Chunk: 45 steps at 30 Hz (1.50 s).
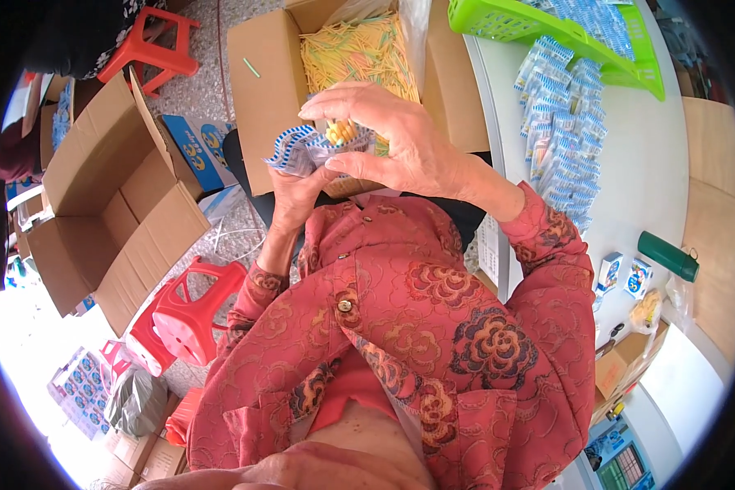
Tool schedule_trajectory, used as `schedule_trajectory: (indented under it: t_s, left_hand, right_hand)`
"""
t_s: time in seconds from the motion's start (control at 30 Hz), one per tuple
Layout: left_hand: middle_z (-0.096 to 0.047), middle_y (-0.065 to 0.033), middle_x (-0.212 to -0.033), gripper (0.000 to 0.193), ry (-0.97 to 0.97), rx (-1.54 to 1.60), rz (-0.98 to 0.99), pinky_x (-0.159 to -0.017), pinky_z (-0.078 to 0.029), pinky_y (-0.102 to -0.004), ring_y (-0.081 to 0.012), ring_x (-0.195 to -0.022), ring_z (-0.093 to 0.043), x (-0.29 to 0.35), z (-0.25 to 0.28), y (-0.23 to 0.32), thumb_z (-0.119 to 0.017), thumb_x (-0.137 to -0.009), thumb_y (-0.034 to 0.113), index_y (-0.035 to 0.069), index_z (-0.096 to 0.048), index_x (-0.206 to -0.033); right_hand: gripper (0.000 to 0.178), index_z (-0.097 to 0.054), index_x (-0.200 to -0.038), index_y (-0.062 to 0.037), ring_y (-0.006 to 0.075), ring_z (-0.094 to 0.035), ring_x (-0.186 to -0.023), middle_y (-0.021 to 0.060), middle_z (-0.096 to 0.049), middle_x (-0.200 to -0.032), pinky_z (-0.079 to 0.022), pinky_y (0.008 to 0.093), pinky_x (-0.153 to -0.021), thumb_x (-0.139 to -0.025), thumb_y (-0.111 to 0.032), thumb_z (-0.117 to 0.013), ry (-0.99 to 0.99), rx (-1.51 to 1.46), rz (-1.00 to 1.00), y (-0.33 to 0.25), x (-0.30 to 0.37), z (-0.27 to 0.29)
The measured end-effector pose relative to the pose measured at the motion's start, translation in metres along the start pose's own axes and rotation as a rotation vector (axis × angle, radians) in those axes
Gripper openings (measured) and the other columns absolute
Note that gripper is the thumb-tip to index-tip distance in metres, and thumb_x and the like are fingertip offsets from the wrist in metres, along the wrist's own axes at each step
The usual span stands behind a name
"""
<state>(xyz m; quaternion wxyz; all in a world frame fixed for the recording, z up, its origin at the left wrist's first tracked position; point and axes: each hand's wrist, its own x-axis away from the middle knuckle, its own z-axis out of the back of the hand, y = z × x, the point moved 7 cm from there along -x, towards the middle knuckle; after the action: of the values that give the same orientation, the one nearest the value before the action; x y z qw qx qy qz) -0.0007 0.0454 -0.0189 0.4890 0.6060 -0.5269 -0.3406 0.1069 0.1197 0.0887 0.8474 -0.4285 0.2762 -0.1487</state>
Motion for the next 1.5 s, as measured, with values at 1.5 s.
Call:
schedule_trajectory:
  t_s: [1.5]
  left_hand:
    - [-0.059,-0.006,-0.096,0.034,0.291,0.074,-0.121,-0.079,-0.047,-0.0281,-0.013,-0.087,-0.057,0.013,0.061,-0.003,-0.068,-0.071,-0.005,0.0,-0.054,-0.102]
  right_hand:
    - [0.011,-0.057,-0.074,-0.0063,0.0254,-0.061,-0.069,0.0085,-0.056,-0.078,-0.05,0.0357,-0.055,-0.077,-0.013,-0.048,-0.691,0.69,0.363,0.263,0.079,-0.2]
